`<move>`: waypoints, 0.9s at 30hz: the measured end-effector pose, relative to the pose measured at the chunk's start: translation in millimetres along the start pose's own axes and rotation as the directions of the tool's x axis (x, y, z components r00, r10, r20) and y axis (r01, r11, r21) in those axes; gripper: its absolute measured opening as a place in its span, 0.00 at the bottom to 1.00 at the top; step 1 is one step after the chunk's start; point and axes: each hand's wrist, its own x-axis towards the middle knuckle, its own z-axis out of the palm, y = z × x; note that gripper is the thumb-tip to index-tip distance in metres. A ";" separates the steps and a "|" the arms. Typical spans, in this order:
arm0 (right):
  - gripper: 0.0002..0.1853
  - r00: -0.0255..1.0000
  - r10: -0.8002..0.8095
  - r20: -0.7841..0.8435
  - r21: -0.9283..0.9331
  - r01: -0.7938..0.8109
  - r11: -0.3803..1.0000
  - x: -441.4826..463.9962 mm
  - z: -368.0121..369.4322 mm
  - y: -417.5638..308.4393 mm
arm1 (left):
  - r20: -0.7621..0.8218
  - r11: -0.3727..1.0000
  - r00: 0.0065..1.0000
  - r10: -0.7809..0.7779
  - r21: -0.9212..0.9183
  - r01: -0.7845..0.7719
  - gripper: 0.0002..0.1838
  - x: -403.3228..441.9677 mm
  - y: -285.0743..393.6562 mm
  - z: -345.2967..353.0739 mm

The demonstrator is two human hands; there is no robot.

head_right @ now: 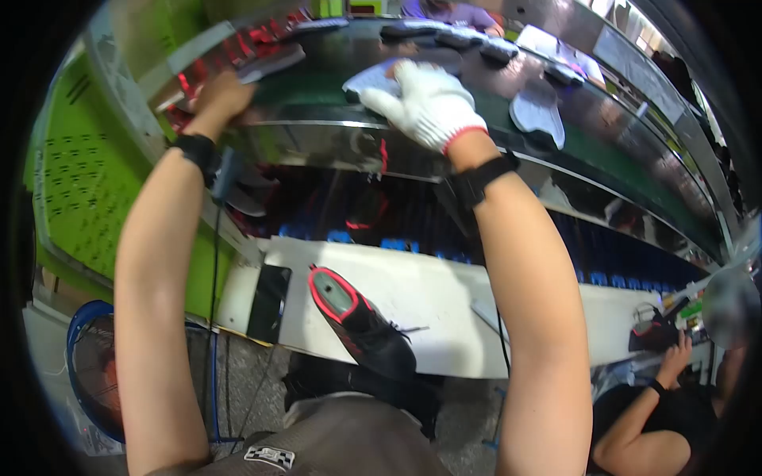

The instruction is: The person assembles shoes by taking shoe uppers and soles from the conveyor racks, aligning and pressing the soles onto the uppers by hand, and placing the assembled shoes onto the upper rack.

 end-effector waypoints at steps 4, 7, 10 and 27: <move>0.42 0.999 0.018 0.044 0.021 -0.018 1.000 7.1 3.6 4.0 | 0.151 0.977 0.983 -0.105 0.201 0.074 0.30 33.9 -13.3 20.5; 0.37 0.996 0.029 0.088 0.090 -0.037 0.995 -11.4 -20.2 -13.2 | 0.121 0.975 0.985 0.124 0.170 -0.144 0.25 49.3 -17.3 23.9; 0.33 1.000 0.000 0.016 0.188 -0.003 0.982 -15.6 -17.4 -11.6 | 0.006 0.888 0.892 0.452 0.088 -0.451 0.22 54.9 -3.0 32.4; 0.34 0.858 -0.340 -0.384 0.245 0.450 0.859 -59.8 5.1 -82.6 | -0.464 0.306 0.414 0.783 -0.292 -0.906 0.16 -170.3 8.2 -73.0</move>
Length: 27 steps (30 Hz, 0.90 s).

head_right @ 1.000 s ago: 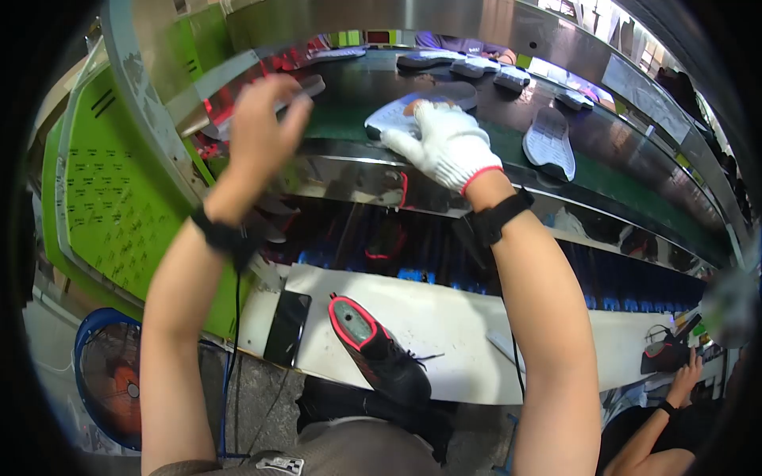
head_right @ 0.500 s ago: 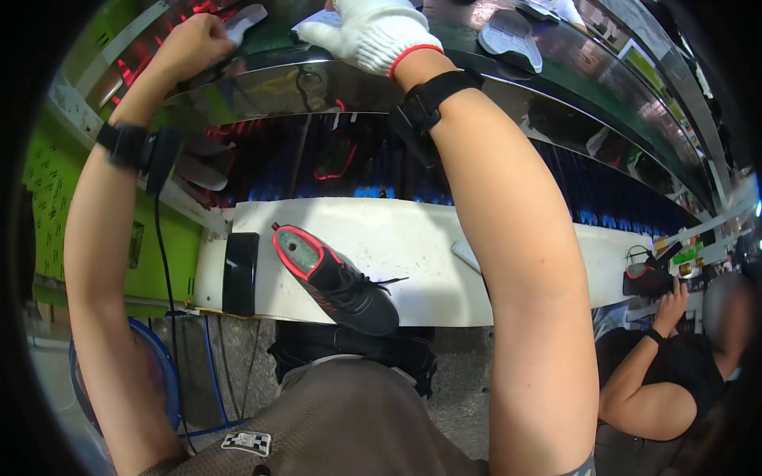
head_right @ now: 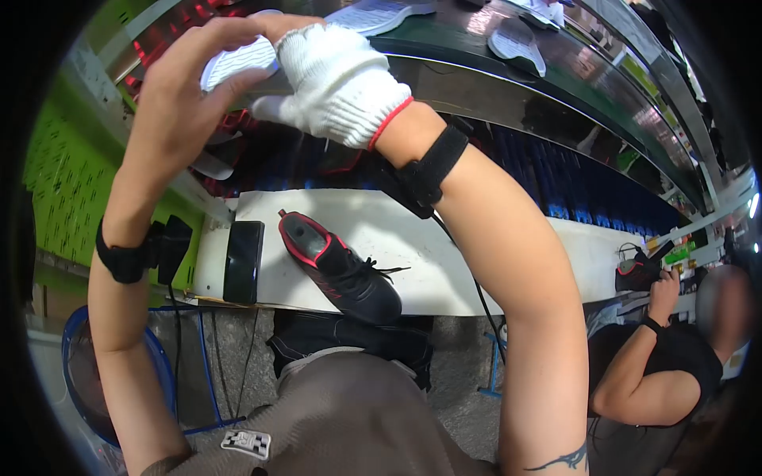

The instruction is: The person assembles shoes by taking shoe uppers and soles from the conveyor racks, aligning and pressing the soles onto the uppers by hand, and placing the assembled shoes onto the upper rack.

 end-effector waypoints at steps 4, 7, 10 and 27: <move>0.26 0.971 0.029 0.237 -0.067 -0.013 0.998 4.6 11.9 1.4 | -0.100 0.998 0.994 -0.042 -0.059 0.037 0.22 -34.4 -7.3 5.0; 0.19 0.974 -0.042 0.221 -0.233 0.095 0.968 4.5 36.3 21.6 | -0.428 0.997 0.902 -0.052 -0.075 0.022 0.19 -73.7 19.1 15.7; 0.15 0.992 0.120 0.030 -0.193 -0.112 0.975 15.2 16.6 -2.4 | -0.044 0.909 0.971 0.233 -0.346 -0.234 0.07 -157.0 101.4 41.8; 0.10 0.520 0.814 -0.259 0.352 -0.734 0.581 -238.7 -124.2 -63.1 | 0.046 0.878 0.994 0.101 -0.474 -0.067 0.27 -129.8 107.8 141.7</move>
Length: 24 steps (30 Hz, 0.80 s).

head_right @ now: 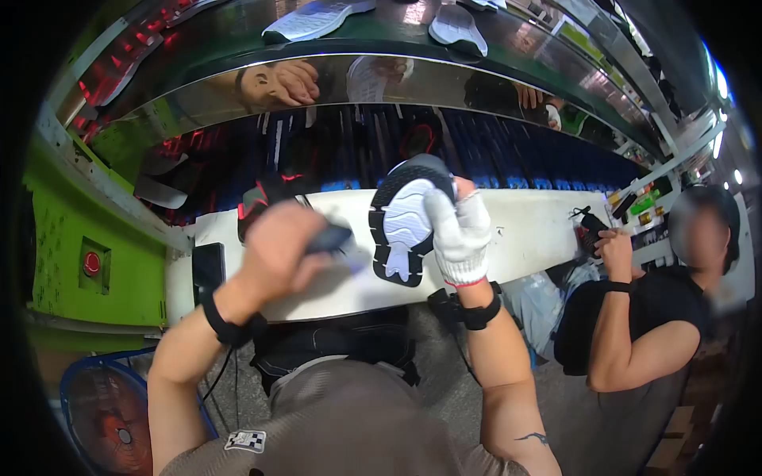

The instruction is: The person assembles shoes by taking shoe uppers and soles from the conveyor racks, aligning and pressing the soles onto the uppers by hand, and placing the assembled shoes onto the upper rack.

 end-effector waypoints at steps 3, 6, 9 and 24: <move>0.13 0.967 -0.027 -0.253 0.056 0.043 0.998 -14.1 10.4 13.8 | -0.208 0.780 0.766 -0.608 -0.334 0.529 0.21 30.2 3.4 -38.1; 0.18 0.917 0.003 -0.398 0.191 0.079 0.978 -23.4 26.3 23.2 | -0.217 0.567 0.598 -0.772 -0.659 0.494 0.23 10.5 19.1 -33.3; 0.16 0.906 0.012 -0.424 0.214 0.086 0.973 -24.3 28.1 29.0 | -0.216 0.538 0.555 -0.803 -0.663 0.521 0.26 -37.9 44.8 17.2; 0.17 0.931 0.049 0.362 0.391 -0.199 0.899 -87.1 28.0 -34.7 | 0.234 0.676 0.791 -0.566 -0.418 0.607 0.24 17.1 78.8 -65.5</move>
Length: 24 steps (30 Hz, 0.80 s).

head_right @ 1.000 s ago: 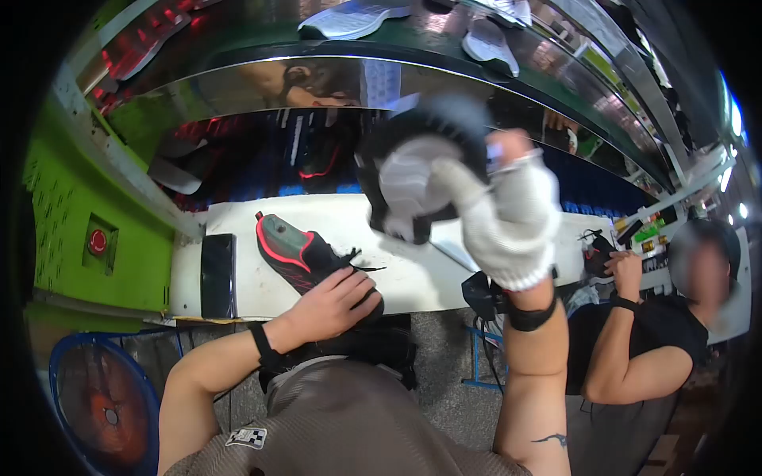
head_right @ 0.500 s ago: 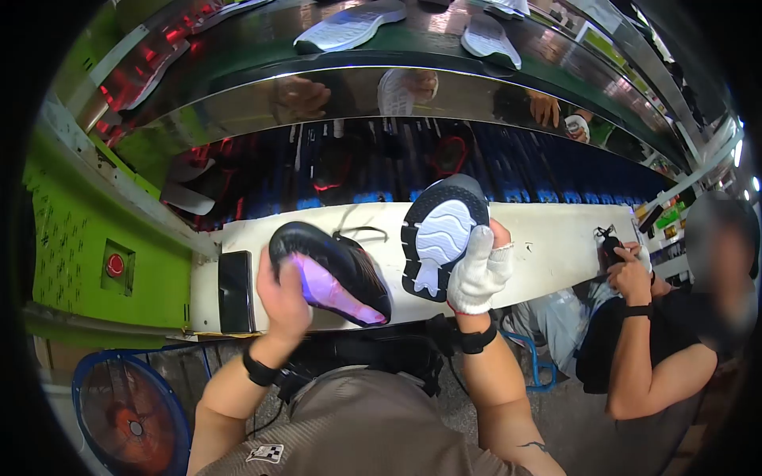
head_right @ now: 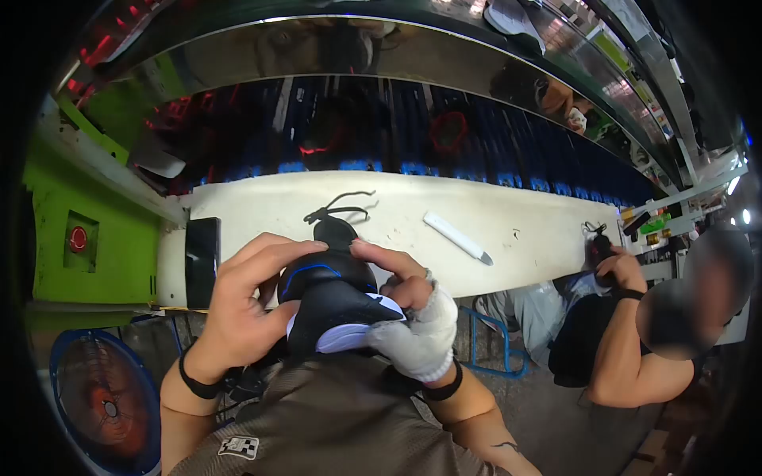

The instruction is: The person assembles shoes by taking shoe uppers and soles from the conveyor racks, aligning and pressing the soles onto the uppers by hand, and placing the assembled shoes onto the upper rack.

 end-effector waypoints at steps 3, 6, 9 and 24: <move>0.16 0.996 -0.089 -0.013 -0.110 0.087 0.990 -4.0 5.6 10.4 | 0.097 0.955 0.986 -0.134 -0.253 0.155 0.27 -10.5 -7.5 14.8; 0.17 0.984 -0.169 -0.054 -0.166 0.158 0.973 -9.0 9.1 19.2 | -0.210 0.880 0.939 -0.272 -0.449 0.155 0.25 -29.3 -6.2 43.4; 0.20 0.976 -0.217 -0.036 -0.201 0.205 0.958 -9.7 9.0 23.0 | -0.318 0.981 0.946 0.054 -0.161 -0.111 0.30 -31.4 -23.1 53.4; 0.27 0.966 -0.211 0.150 -0.281 0.247 0.927 -2.3 -8.0 23.9 | -0.208 0.971 0.950 0.233 0.102 -0.215 0.34 -33.0 -31.7 47.0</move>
